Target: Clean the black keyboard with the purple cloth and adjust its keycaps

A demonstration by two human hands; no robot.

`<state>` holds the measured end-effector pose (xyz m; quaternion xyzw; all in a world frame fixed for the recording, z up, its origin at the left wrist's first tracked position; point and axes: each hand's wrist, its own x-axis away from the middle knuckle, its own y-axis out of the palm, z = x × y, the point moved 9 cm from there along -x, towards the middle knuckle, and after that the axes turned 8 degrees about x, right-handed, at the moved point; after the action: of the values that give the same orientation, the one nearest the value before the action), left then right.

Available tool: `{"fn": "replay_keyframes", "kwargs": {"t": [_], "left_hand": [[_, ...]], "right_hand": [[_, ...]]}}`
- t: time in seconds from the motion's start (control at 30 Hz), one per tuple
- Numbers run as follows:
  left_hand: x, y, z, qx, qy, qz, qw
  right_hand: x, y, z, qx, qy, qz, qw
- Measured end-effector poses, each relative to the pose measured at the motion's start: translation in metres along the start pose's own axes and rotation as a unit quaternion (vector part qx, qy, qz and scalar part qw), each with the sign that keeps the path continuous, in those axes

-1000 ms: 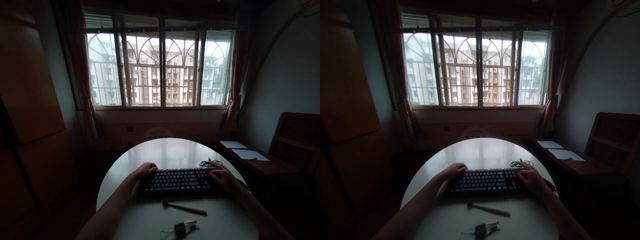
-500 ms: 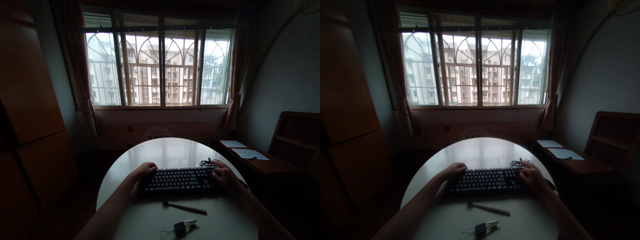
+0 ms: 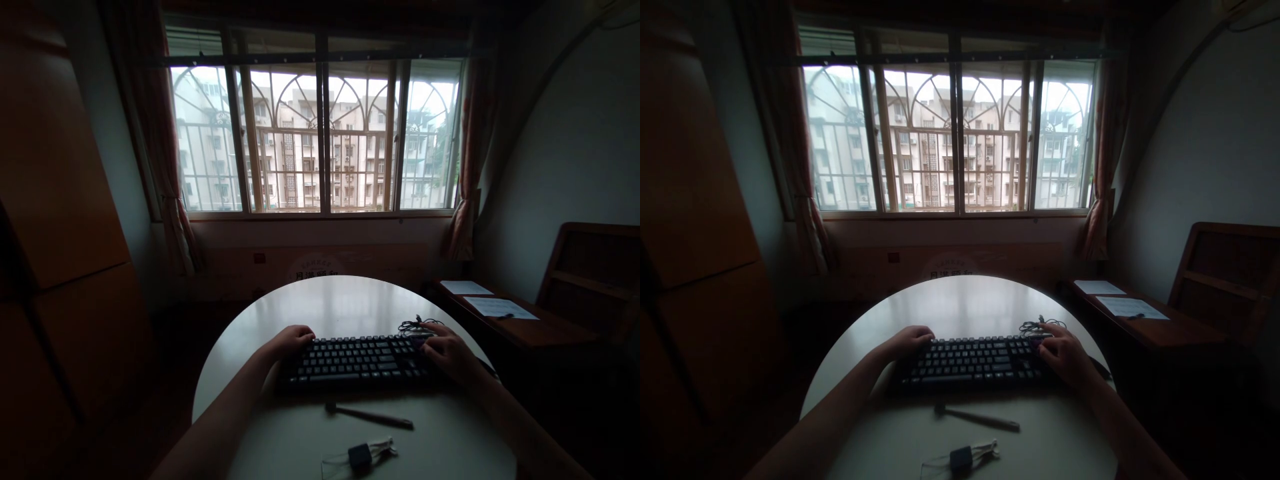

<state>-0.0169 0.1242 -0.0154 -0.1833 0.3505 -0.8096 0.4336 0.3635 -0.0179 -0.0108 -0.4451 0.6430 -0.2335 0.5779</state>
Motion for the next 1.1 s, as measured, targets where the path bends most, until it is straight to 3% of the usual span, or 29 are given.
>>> {"fn": "replay_keyframes", "kwargs": {"t": [0.17, 0.77, 1.1], "left_hand": [[0.000, 0.000, 0.000, -0.002, -0.004, 0.001, 1.000], [0.002, 0.000, 0.002, 0.004, -0.006, 0.002, 1.000], [-0.002, 0.001, -0.005, 0.005, -0.004, 0.001, 1.000]], "right_hand": [[0.001, 0.006, -0.001, -0.040, -0.006, -0.025, 0.999], [0.002, -0.012, 0.007, 0.012, 0.036, 0.040, 0.998], [0.002, -0.006, 0.008, -0.036, 0.040, 0.026, 0.998]]}}
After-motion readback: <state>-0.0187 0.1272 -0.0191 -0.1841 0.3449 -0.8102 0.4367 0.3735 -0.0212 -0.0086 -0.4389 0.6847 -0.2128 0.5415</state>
